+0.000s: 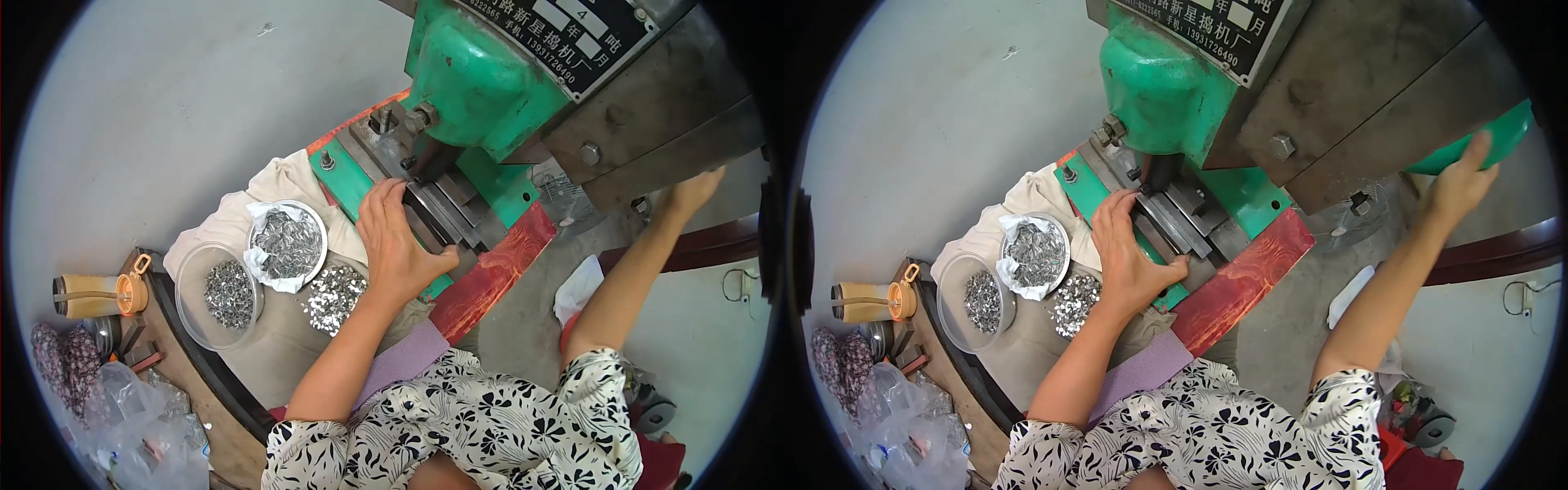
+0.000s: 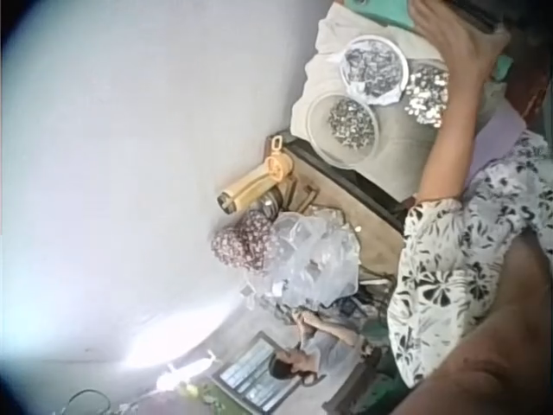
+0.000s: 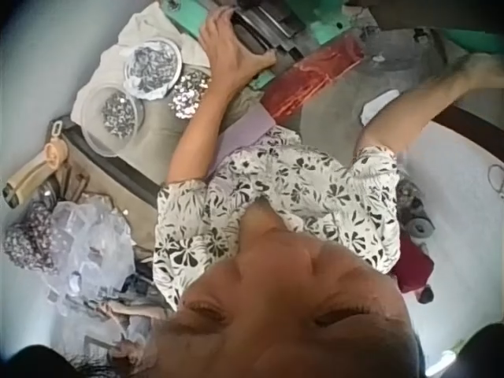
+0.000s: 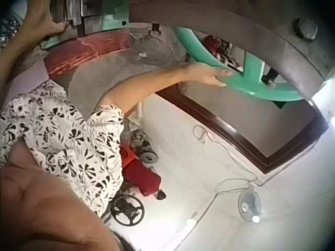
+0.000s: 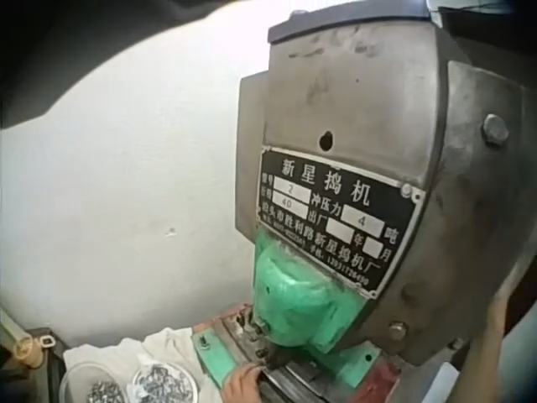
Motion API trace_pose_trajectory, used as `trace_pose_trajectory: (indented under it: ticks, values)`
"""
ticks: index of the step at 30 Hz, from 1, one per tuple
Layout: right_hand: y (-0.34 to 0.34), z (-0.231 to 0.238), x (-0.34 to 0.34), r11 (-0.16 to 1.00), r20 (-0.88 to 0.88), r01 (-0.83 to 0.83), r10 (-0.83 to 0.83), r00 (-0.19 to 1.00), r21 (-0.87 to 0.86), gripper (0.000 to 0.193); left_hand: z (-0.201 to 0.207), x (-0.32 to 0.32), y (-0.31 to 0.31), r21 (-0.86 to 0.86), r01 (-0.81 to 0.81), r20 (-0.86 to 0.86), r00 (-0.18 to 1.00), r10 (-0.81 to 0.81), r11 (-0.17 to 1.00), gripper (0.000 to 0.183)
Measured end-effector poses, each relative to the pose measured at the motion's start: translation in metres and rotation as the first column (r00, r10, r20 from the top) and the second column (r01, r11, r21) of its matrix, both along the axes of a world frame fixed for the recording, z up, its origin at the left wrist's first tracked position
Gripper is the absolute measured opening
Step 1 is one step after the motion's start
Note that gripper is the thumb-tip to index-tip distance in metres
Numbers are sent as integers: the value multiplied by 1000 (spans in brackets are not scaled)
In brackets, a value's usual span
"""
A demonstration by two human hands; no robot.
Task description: Manually placing small metal pieces into a strip-like jig at a workbench.
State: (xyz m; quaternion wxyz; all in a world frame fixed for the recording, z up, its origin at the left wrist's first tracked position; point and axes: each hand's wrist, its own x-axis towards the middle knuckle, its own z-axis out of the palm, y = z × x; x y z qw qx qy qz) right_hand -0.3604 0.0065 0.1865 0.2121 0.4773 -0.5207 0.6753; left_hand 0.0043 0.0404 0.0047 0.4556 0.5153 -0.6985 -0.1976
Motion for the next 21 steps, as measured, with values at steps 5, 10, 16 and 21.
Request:
trace_pose_trajectory:
  ticks: [5,10,16,21]
  values:
    - [12,-127,98,981,-54,97,-108,993,-168,42,-3,4,2,22,10,30,999,-11,1000,100]
    - [17,-129,175,380,199,-412,488,850,828,25,-11,18,2,-79,62,-34,997,-65,995,104]
    - [-7,-148,146,87,488,-620,536,689,780,31,-5,9,12,-13,89,-174,981,-90,996,104]
    - [36,-160,173,474,372,-597,487,790,647,36,4,22,38,45,156,-247,959,-141,987,84]
